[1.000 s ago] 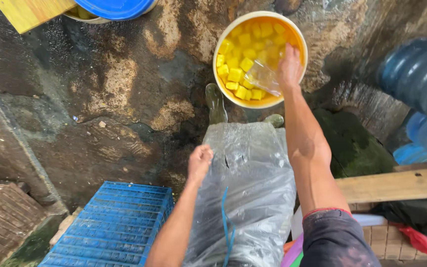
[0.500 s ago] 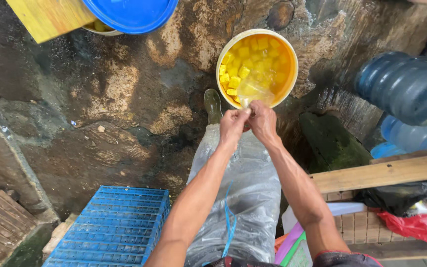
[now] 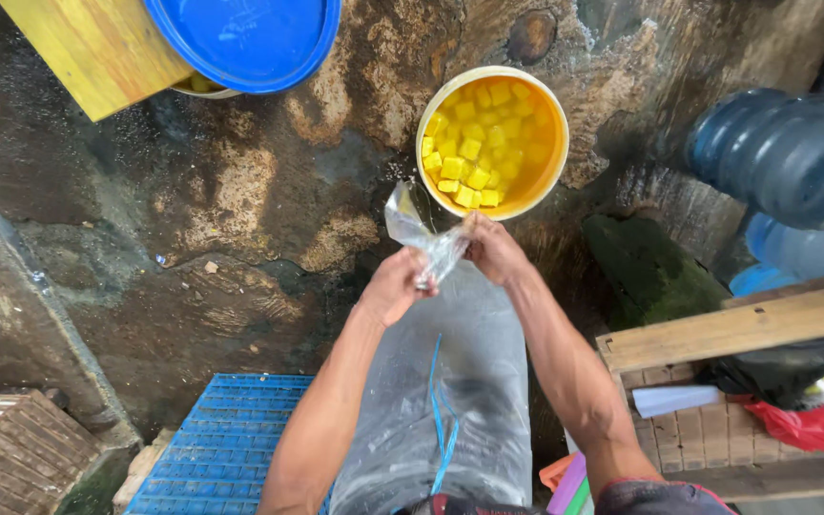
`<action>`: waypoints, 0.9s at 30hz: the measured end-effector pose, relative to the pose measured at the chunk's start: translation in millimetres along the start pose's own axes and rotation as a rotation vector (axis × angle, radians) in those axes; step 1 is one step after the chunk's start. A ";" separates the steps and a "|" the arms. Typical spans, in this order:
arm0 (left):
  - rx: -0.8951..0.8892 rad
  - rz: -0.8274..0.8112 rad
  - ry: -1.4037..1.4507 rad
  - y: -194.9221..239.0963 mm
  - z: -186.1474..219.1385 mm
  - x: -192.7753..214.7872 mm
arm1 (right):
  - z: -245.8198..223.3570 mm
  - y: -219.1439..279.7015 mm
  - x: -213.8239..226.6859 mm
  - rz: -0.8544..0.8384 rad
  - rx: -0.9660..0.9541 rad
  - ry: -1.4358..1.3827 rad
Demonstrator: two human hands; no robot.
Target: The person scoops yellow fruit chunks from a white bucket into clear plastic bags, ties each bag, and places them into a wooden crate. The person then walks to a different area and places a banknote into a black plastic bag hanging on a wall.
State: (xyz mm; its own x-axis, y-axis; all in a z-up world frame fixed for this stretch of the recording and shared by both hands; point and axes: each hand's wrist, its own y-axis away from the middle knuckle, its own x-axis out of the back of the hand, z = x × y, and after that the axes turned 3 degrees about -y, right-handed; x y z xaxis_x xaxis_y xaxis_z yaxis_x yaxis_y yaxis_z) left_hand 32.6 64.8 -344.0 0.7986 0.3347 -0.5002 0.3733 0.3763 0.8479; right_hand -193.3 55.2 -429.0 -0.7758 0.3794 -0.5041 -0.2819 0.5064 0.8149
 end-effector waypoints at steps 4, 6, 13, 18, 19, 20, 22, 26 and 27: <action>-0.244 0.251 -0.270 -16.1 -8.7 18.6 | -35.8 -81.2 36.4 0.147 0.285 0.713; -0.368 0.307 -0.362 -34.7 -6.8 20.5 | -56.0 -131.4 49.9 0.251 0.829 1.518; -0.420 0.318 -0.291 -50.4 -35.7 -4.5 | -45.6 -214.9 72.7 0.315 0.384 1.867; -0.445 0.361 -0.391 -50.8 -29.8 -34.8 | -31.1 -221.2 92.7 0.279 0.452 1.793; -0.457 0.356 -0.412 -53.5 -25.6 -38.1 | -31.9 -225.4 97.2 0.267 0.518 1.782; -0.460 0.345 -0.396 -57.4 -22.1 -41.1 | -32.0 -229.2 102.0 0.256 0.584 1.770; -0.455 0.328 -0.371 -63.5 -18.9 -43.6 | -30.7 -234.8 112.8 0.241 0.622 1.698; -0.535 0.382 -0.438 -74.7 -19.0 -39.9 | -27.4 -223.2 131.7 0.214 0.678 1.312; -0.535 0.401 -0.467 -80.0 -16.6 -38.5 | -30.7 -218.3 132.3 0.201 0.734 1.175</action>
State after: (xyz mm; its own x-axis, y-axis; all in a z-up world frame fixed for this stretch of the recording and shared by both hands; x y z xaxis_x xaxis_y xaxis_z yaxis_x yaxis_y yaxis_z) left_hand -35.9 36.2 -395.5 0.9822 0.1812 0.0489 -0.1645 0.7060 0.6888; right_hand -251.8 -29.0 -664.8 -0.8836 -0.1846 0.4304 -0.0386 0.9446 0.3259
